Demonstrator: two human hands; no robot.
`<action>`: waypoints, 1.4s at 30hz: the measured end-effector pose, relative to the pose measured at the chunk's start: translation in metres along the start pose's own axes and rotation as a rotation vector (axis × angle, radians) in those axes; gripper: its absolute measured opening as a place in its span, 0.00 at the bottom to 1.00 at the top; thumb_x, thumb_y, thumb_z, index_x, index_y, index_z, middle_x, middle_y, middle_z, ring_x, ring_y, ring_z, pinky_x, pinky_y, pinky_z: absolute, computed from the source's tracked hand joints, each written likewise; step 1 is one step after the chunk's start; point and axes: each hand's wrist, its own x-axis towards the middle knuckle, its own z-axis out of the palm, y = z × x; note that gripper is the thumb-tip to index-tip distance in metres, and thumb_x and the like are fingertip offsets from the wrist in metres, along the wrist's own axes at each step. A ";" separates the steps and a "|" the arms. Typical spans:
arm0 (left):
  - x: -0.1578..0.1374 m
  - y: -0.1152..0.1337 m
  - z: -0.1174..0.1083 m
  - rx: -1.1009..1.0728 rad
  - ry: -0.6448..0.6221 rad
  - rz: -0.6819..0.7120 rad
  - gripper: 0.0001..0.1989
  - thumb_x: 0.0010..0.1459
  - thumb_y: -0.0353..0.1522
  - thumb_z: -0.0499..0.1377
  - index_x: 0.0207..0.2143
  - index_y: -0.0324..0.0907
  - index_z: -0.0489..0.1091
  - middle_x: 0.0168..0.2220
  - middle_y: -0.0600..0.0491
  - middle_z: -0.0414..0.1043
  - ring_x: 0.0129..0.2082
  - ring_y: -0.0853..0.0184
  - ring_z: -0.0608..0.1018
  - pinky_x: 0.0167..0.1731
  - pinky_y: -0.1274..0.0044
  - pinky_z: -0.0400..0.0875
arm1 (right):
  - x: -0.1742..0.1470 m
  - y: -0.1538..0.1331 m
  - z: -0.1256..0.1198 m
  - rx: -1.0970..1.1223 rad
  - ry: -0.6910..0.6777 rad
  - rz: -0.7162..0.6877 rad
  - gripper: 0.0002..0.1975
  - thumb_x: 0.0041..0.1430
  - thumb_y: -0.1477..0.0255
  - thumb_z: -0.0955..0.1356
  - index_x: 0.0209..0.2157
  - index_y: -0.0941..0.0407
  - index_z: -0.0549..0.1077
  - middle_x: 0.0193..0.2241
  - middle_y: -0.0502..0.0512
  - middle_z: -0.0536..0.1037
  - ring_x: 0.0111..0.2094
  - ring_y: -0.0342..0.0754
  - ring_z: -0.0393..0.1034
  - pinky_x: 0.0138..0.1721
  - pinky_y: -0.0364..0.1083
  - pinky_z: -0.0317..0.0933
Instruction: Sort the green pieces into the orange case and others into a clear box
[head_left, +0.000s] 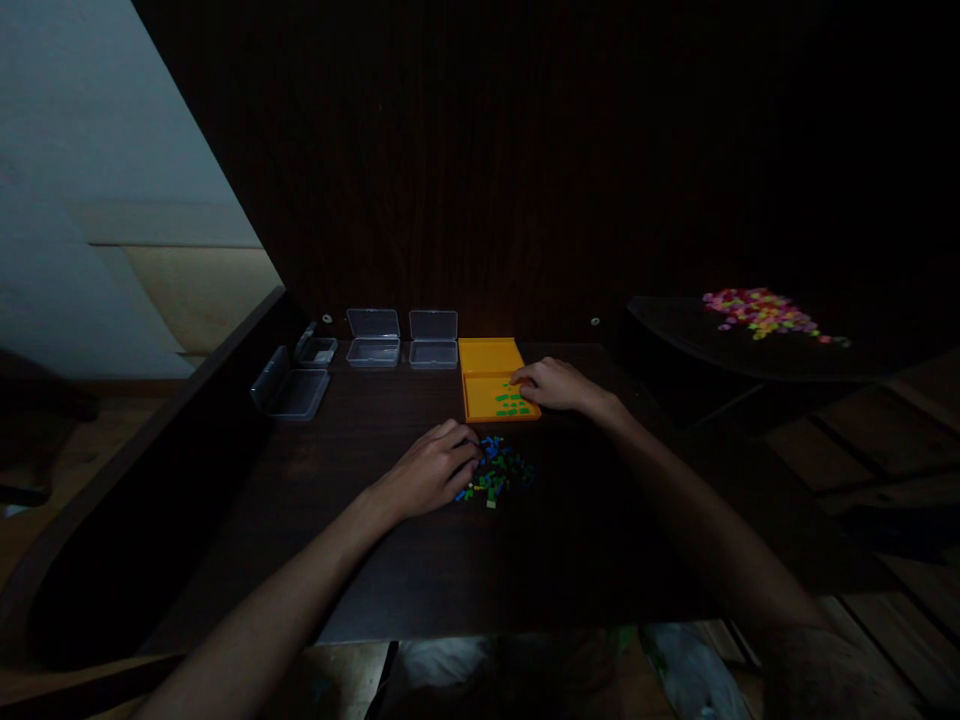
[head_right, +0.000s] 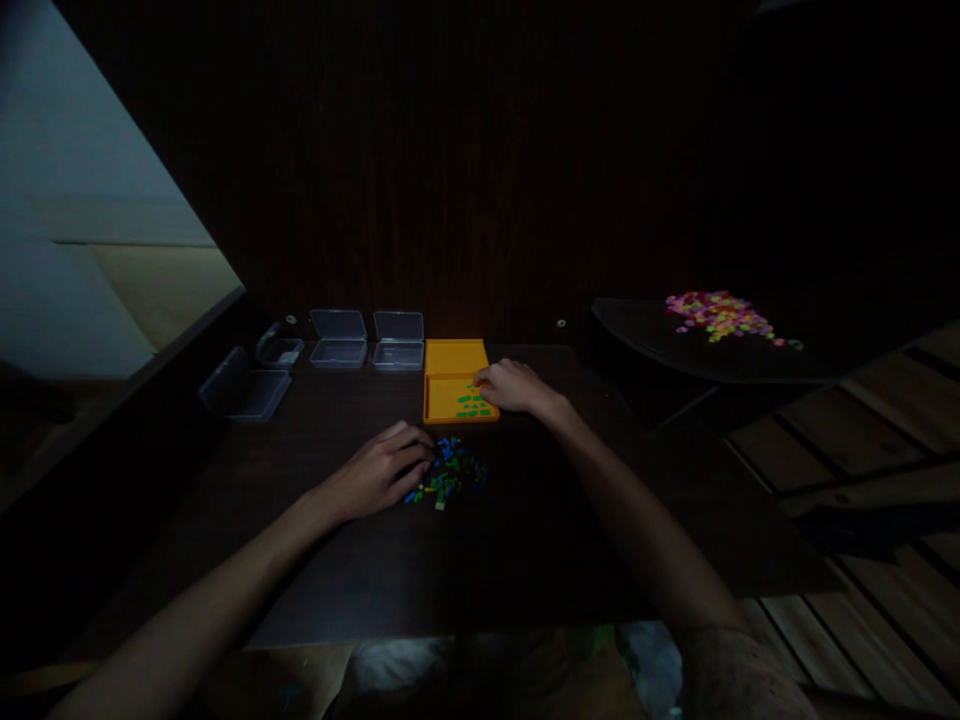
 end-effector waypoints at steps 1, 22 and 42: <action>0.000 0.000 0.000 0.007 -0.003 0.000 0.10 0.66 0.29 0.51 0.39 0.40 0.72 0.42 0.46 0.71 0.42 0.63 0.72 0.45 0.70 0.69 | 0.000 0.001 0.000 -0.004 -0.003 0.002 0.19 0.61 0.72 0.63 0.51 0.52 0.77 0.47 0.56 0.80 0.46 0.52 0.75 0.45 0.45 0.64; 0.000 -0.001 0.000 0.050 -0.006 0.010 0.10 0.66 0.29 0.51 0.38 0.40 0.72 0.43 0.47 0.71 0.42 0.63 0.71 0.45 0.70 0.69 | 0.001 0.003 0.005 0.044 0.021 -0.073 0.19 0.62 0.74 0.61 0.51 0.52 0.77 0.49 0.54 0.79 0.48 0.52 0.75 0.48 0.46 0.65; -0.001 -0.001 0.001 0.036 -0.017 0.009 0.10 0.66 0.29 0.50 0.38 0.40 0.72 0.42 0.47 0.70 0.43 0.63 0.71 0.46 0.69 0.69 | -0.005 0.011 0.003 0.052 0.063 0.039 0.20 0.62 0.74 0.62 0.52 0.51 0.76 0.49 0.55 0.79 0.47 0.53 0.75 0.47 0.47 0.66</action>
